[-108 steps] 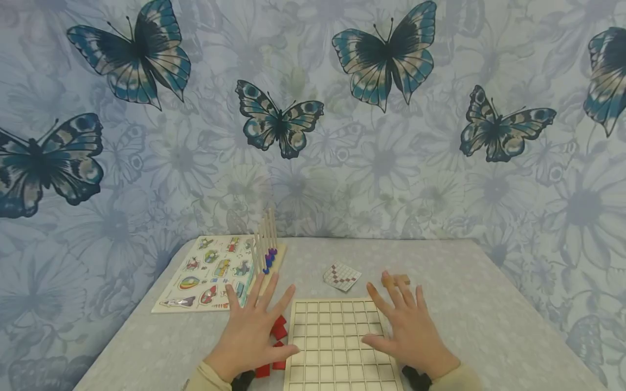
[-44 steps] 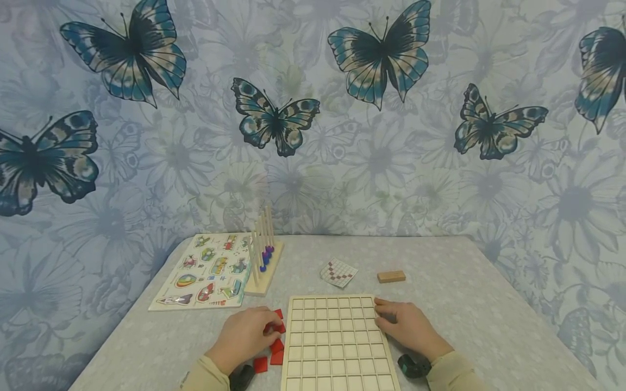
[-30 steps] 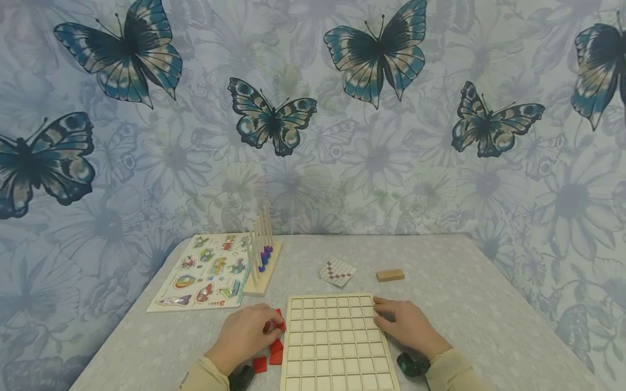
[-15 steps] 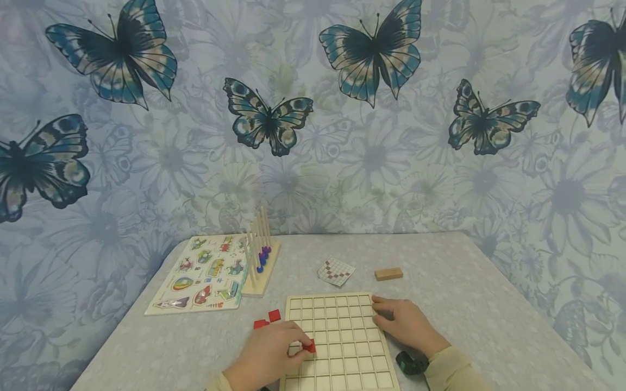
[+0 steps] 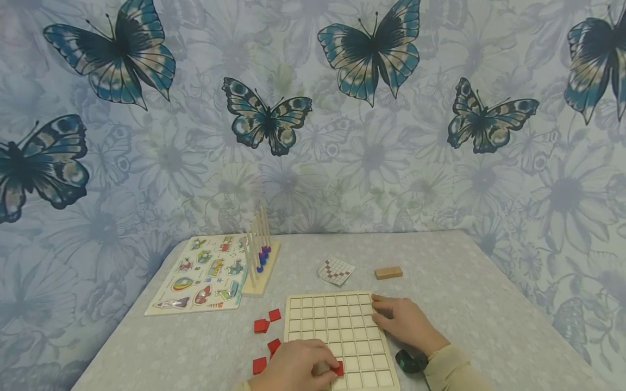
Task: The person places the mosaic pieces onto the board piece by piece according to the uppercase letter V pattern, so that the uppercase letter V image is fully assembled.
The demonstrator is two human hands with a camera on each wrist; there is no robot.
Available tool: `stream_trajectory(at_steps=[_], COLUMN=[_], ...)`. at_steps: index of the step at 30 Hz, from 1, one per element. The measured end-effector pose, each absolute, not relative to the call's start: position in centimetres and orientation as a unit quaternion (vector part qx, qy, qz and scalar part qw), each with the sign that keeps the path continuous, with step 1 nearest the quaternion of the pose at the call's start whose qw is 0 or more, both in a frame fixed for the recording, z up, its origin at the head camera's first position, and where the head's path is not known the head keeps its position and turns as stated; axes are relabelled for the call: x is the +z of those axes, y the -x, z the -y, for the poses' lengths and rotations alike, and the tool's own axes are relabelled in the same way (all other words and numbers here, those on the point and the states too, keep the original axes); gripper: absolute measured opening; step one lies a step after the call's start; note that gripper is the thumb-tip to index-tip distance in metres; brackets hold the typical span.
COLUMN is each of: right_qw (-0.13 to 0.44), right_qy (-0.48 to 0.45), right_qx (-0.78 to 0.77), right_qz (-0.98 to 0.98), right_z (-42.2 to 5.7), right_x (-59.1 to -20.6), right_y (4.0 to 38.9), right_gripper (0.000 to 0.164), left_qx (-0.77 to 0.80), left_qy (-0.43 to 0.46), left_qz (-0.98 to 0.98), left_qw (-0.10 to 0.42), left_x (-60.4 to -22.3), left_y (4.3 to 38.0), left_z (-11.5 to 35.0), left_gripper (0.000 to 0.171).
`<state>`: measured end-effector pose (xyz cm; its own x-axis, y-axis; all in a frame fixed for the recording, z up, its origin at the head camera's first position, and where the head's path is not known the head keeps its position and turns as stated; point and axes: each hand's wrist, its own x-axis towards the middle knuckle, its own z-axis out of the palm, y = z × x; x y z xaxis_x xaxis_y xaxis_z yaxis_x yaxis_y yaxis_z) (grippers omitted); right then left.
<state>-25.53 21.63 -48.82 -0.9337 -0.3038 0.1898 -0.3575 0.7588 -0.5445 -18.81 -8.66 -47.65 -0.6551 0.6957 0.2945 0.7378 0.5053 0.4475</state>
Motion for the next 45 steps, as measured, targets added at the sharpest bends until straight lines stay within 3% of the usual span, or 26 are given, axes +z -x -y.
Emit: stream_trajectory(at_steps=[11,25,45], right_qw=[0.051,0.043,0.039], right_qy=[-0.171,-0.164,-0.178], right_qx=[0.292,0.296,0.277], right_qz=[0.939,0.940,0.943], right_z=[-21.57,-21.42,-20.96], right_x=[-48.78,-48.39,-48.51], right_y=[25.74,25.78,25.28], right_gripper=[0.035,0.035,0.032], left_qx=[-0.292,-0.295,-0.261], left_qy=[0.432,0.402,0.407], left_qz=[0.850,0.864,0.870], left_qw=[0.074,0.067,0.097], left_x=[-48.25,-48.35,-48.37], left_y=[19.24,19.41,19.28], left_z=[8.56,8.42,8.63], left_gripper=[0.004,0.008,0.006])
